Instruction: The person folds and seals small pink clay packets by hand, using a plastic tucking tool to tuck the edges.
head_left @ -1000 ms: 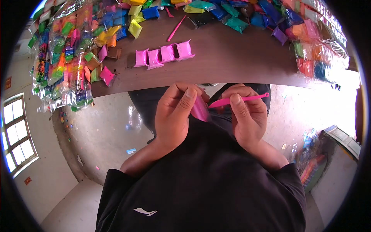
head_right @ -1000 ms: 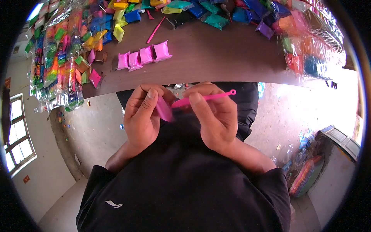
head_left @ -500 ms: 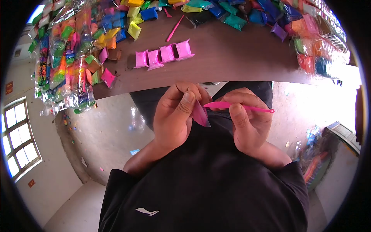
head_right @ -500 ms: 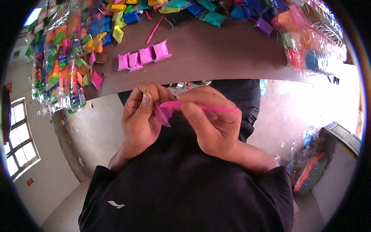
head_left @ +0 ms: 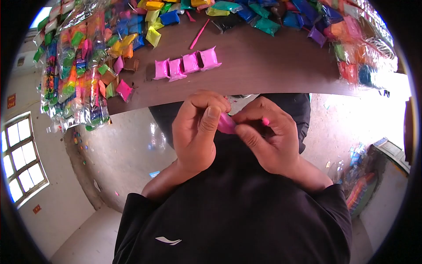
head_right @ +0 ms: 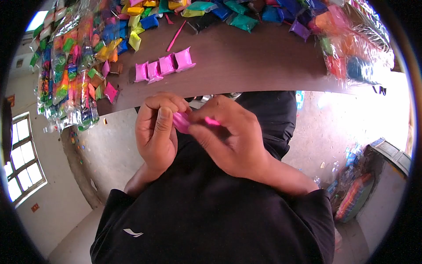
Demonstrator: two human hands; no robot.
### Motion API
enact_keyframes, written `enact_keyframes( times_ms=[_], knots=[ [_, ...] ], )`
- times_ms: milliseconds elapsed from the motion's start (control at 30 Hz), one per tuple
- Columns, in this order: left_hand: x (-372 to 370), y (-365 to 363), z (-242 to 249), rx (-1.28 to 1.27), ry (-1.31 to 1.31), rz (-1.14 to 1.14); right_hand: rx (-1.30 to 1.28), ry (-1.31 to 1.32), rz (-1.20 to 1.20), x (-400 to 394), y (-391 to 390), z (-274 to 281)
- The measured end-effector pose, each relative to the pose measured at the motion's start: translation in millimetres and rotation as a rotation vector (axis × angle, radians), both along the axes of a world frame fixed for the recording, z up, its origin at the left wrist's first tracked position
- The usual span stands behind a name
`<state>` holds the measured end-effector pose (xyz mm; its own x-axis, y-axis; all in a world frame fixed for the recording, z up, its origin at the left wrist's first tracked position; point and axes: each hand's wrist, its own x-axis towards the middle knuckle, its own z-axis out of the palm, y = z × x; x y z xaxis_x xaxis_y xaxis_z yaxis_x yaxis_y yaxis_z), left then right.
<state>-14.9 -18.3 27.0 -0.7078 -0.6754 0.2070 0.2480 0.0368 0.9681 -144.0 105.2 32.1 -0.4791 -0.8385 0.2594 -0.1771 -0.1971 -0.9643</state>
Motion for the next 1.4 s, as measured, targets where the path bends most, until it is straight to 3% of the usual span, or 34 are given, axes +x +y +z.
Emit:
enact_keyframes(
  times_ms=[500, 767, 1067, 1267, 1400],
  knots=[
    [3, 1, -6, -0.097, -0.001, -0.081, 0.333, -0.192, 0.030, 5, -3, 4],
    [10, -1, 1, 0.061, -0.072, -0.192, 0.294, -0.355, 0.058, 4, -4, 4],
    [9, 0, -2, -0.059, -0.127, -0.158, 0.300, -0.338, 0.059, 4, -3, -4],
    [13, -5, 0, 0.111, -0.142, -0.227, 0.346, -0.418, 0.072, 1, -5, 6],
    [10, -11, 2, 0.049, -0.133, -0.290, 0.353, -0.434, 0.082, 0, -4, 4]
  ],
)
